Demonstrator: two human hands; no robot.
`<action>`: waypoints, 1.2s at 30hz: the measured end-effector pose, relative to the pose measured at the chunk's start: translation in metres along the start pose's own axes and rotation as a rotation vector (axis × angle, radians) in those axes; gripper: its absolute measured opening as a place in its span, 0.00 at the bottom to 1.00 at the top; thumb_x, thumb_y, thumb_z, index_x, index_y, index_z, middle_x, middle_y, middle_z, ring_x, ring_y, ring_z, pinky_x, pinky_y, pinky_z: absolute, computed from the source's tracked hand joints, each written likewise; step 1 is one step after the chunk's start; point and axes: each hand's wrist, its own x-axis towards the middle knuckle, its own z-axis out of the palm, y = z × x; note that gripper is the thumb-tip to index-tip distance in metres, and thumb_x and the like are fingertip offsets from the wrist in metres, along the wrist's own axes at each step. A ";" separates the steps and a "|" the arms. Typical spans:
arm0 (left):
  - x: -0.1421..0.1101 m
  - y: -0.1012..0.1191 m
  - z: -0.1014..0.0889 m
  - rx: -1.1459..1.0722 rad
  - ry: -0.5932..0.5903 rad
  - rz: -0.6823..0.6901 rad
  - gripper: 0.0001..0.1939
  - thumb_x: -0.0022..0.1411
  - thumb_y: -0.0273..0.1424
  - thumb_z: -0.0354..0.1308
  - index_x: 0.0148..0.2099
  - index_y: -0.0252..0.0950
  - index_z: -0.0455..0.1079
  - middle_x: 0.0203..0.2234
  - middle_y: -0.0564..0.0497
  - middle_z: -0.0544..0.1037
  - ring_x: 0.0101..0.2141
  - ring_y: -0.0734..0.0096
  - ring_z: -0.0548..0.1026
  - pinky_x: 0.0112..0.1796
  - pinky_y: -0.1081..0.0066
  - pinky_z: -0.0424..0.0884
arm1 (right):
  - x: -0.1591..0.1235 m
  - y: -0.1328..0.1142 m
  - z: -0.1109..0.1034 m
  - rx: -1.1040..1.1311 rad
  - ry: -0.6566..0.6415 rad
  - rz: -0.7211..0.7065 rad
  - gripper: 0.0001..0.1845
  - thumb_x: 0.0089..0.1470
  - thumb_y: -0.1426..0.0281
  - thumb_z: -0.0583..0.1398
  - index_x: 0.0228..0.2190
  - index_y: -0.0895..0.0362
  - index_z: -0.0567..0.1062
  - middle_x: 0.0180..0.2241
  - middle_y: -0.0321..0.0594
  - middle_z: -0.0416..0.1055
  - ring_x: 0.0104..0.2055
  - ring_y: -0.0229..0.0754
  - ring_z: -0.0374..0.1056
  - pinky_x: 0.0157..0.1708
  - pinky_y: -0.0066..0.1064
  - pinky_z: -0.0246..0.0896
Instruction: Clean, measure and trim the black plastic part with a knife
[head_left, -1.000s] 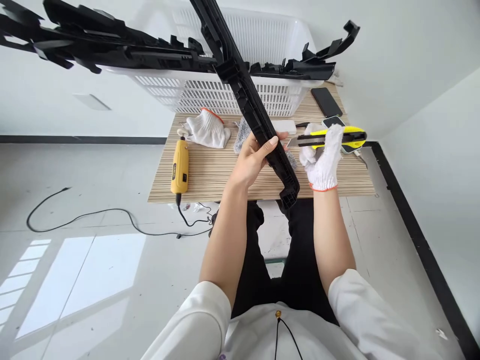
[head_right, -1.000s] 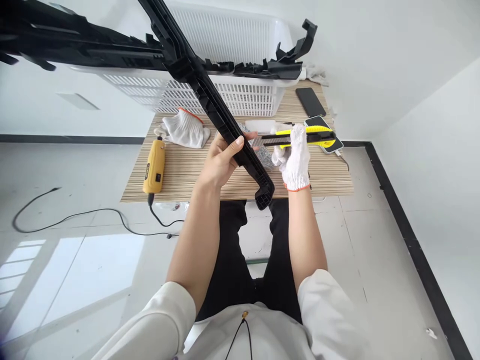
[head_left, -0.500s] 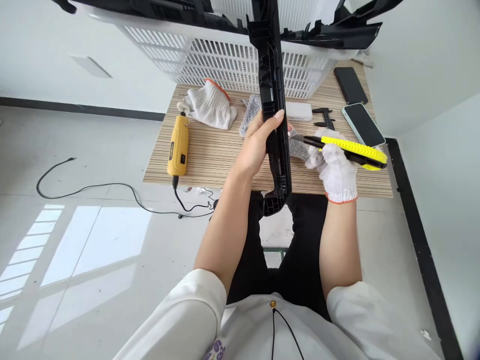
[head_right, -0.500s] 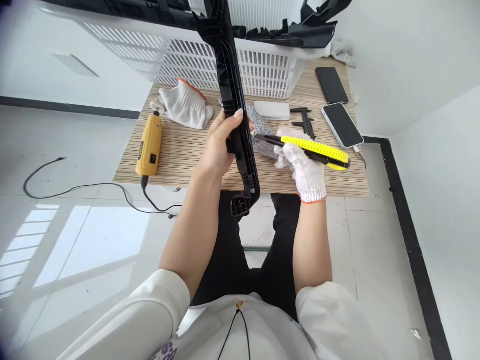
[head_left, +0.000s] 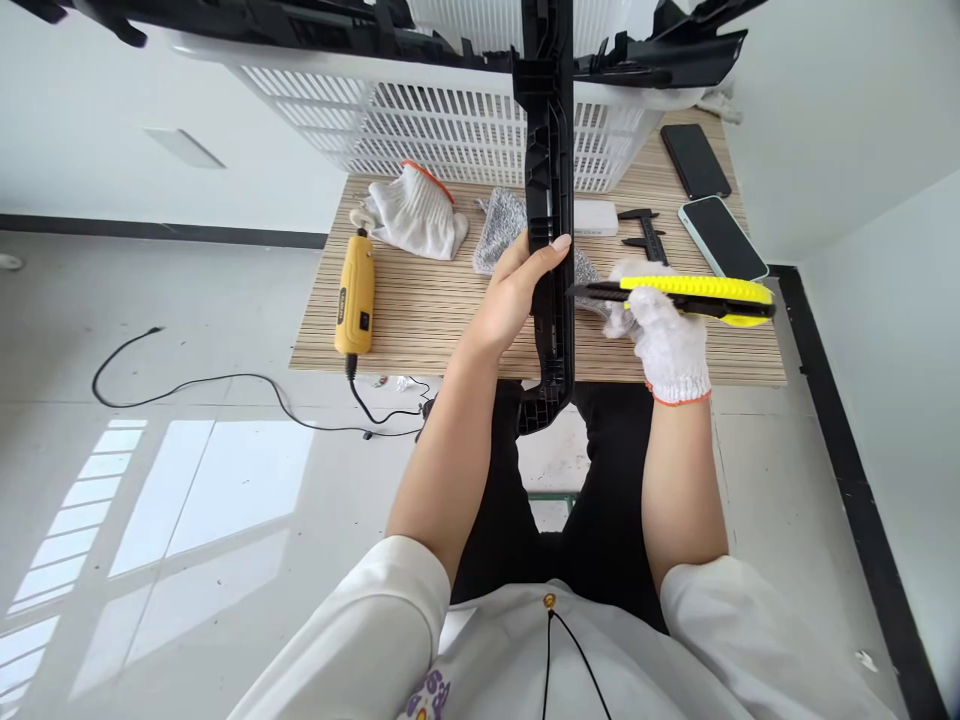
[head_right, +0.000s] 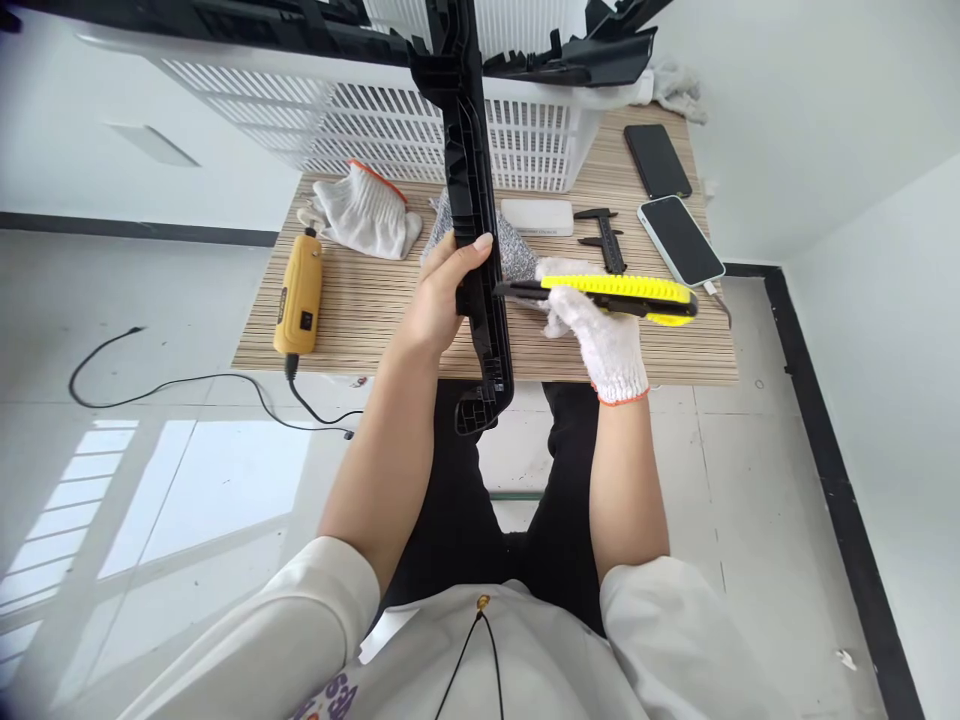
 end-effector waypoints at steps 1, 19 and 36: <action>0.001 -0.002 -0.002 0.007 0.005 0.006 0.25 0.67 0.58 0.52 0.41 0.40 0.68 0.35 0.50 0.71 0.46 0.55 0.78 0.43 0.57 0.80 | 0.000 -0.001 -0.002 0.003 -0.017 -0.003 0.16 0.51 0.55 0.69 0.31 0.54 0.77 0.28 0.34 0.72 0.24 0.35 0.66 0.27 0.31 0.70; 0.001 0.004 -0.009 -0.356 0.035 -0.063 0.17 0.65 0.45 0.64 0.34 0.38 0.68 0.28 0.53 0.68 0.36 0.68 0.77 0.34 0.72 0.74 | -0.005 -0.006 -0.003 -0.014 -0.274 0.169 0.12 0.49 0.61 0.70 0.35 0.55 0.82 0.30 0.34 0.77 0.27 0.34 0.70 0.32 0.28 0.73; 0.001 0.006 -0.001 -0.422 0.067 -0.135 0.15 0.66 0.43 0.64 0.34 0.38 0.67 0.29 0.52 0.68 0.37 0.66 0.77 0.33 0.72 0.74 | -0.008 -0.010 0.007 -0.098 -0.337 0.044 0.10 0.52 0.62 0.70 0.36 0.52 0.81 0.38 0.36 0.78 0.40 0.41 0.75 0.50 0.36 0.74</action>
